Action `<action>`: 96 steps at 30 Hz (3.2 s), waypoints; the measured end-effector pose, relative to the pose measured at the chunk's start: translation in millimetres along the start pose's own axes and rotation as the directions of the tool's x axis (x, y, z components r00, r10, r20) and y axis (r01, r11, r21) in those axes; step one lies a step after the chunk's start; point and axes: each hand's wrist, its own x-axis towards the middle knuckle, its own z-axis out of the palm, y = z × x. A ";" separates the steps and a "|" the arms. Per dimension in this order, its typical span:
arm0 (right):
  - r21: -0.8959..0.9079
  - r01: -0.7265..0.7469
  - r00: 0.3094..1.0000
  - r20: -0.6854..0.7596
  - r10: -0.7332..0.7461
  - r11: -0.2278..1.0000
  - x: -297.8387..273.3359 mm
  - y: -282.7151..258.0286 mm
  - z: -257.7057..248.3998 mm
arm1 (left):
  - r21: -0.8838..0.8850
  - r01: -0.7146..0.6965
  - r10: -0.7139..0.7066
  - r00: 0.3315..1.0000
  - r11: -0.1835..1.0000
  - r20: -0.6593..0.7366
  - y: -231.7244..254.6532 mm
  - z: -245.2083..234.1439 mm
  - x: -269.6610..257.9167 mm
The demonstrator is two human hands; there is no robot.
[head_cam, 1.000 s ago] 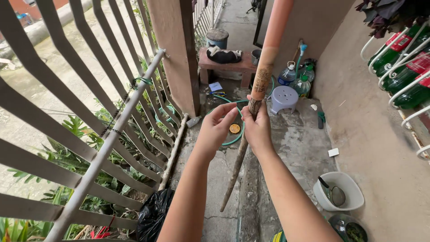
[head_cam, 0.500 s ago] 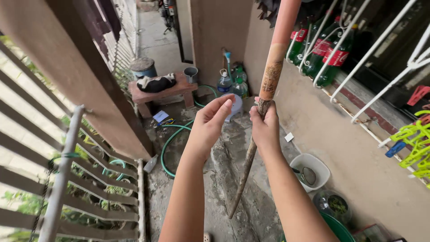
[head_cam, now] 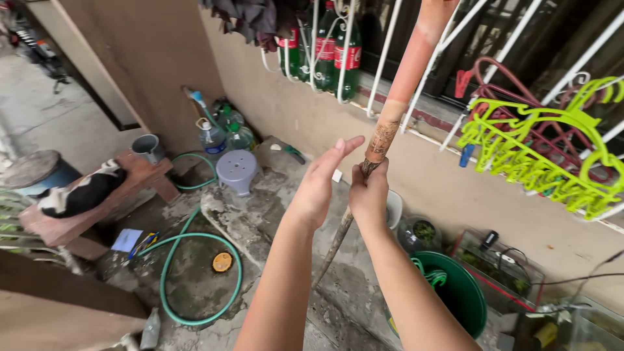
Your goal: Hanging laundry and bandanas on multi-clip hangers on a balcony using a lifting pole.
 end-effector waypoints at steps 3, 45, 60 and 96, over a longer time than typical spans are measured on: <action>-0.202 -0.094 0.995 -0.036 0.088 0.975 16.3 17.4 -12.2 | -0.150 -0.095 0.116 0.984 0.984 0.135 -39.6 25.0 35.0; -0.199 -0.671 0.739 -0.261 0.621 0.714 293.4 298.6 1.0 | -0.023 0.591 -0.560 0.774 0.806 0.296 -228.0 -55.1 348.7; 0.205 -0.645 0.583 -0.490 0.648 0.736 145.2 255.8 -2.3 | -0.044 0.515 -0.478 0.821 0.856 0.312 -185.3 -77.6 332.9; 0.488 -0.492 0.041 -0.814 0.579 0.721 -357.4 131.3 -276.6 | 0.559 0.624 -0.787 0.153 0.546 0.598 -375.9 208.2 -77.8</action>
